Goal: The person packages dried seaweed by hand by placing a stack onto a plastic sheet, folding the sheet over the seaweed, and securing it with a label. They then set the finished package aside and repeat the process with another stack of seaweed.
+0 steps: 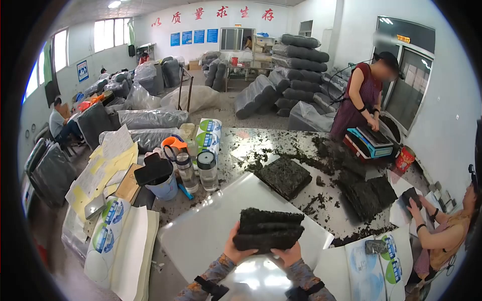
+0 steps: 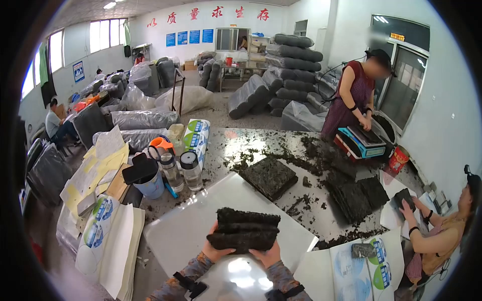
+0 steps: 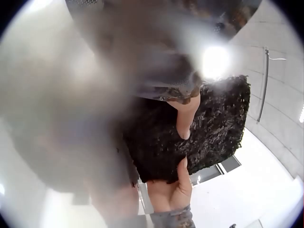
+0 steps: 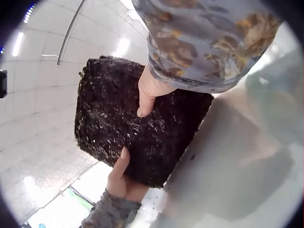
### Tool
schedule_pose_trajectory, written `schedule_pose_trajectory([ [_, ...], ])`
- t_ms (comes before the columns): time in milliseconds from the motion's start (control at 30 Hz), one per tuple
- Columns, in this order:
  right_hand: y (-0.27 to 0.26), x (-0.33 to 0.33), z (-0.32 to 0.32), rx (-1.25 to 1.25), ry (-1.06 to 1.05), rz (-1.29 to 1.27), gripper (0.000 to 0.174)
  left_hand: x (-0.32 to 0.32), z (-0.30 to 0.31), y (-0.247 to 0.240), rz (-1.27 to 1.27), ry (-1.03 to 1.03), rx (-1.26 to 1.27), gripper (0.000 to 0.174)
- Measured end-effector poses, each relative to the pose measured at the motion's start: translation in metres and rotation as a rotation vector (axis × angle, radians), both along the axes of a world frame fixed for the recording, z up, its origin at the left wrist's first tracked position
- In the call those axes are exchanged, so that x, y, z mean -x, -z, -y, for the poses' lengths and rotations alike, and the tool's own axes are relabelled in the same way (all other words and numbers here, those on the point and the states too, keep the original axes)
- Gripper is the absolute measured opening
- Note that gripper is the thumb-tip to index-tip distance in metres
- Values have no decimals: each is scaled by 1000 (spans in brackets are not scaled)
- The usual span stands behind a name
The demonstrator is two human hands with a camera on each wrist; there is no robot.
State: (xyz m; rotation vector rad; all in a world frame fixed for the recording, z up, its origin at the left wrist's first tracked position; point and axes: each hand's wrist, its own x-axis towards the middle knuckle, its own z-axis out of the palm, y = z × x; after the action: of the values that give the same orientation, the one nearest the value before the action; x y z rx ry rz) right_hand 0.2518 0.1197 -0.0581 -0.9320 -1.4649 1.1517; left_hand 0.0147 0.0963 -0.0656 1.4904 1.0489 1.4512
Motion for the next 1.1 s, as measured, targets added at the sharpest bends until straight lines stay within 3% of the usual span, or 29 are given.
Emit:
schedule_pose_trajectory([
  [67,-2,-8,-2,-11,-49,132,83,-7,9,-25,-82,-93,72,107],
  [200,-6,-9,3,-120,-78,391,82,-7,17,-21,-253,-243,9,75],
  [267,-5,-9,10,-107,-88,429,72,-11,29,-25,-299,-301,-21,75],
  [333,-20,-8,16,-498,2,688,66,-8,46,-36,-313,-322,-127,77],
  [400,24,-1,15,-340,-121,461,58,-6,53,-31,-350,-323,-29,77],
  [433,-22,0,28,-490,-65,617,65,-3,59,-25,-379,-315,25,77],
  [500,-39,12,39,7,30,336,75,2,56,-19,-279,-326,82,72],
  [600,-52,21,35,168,47,371,82,7,41,-24,-220,-398,330,72],
  [633,-29,19,26,183,1,426,84,8,38,-41,-323,-389,485,77],
  [700,-34,22,17,324,-19,526,85,8,27,-33,-897,-547,498,74],
  [800,-17,23,8,290,-4,575,86,1,30,-78,-973,-468,22,54],
  [833,-18,23,13,293,3,606,87,-3,22,-68,-1012,-363,-48,49],
  [900,-36,16,21,268,-64,678,74,-14,12,-28,-1066,-155,-168,42],
  [967,-69,-3,18,257,-203,851,64,-23,11,-24,-1106,-157,-154,37],
  [1000,-37,-29,12,-108,-45,991,45,-21,11,-26,-1119,-146,-147,38],
  [1067,-56,-70,0,-181,257,660,34,-21,15,-32,-1180,-121,-114,37],
  [1100,-65,-80,-9,-194,396,774,28,-23,18,-35,-1176,-110,-79,37],
])
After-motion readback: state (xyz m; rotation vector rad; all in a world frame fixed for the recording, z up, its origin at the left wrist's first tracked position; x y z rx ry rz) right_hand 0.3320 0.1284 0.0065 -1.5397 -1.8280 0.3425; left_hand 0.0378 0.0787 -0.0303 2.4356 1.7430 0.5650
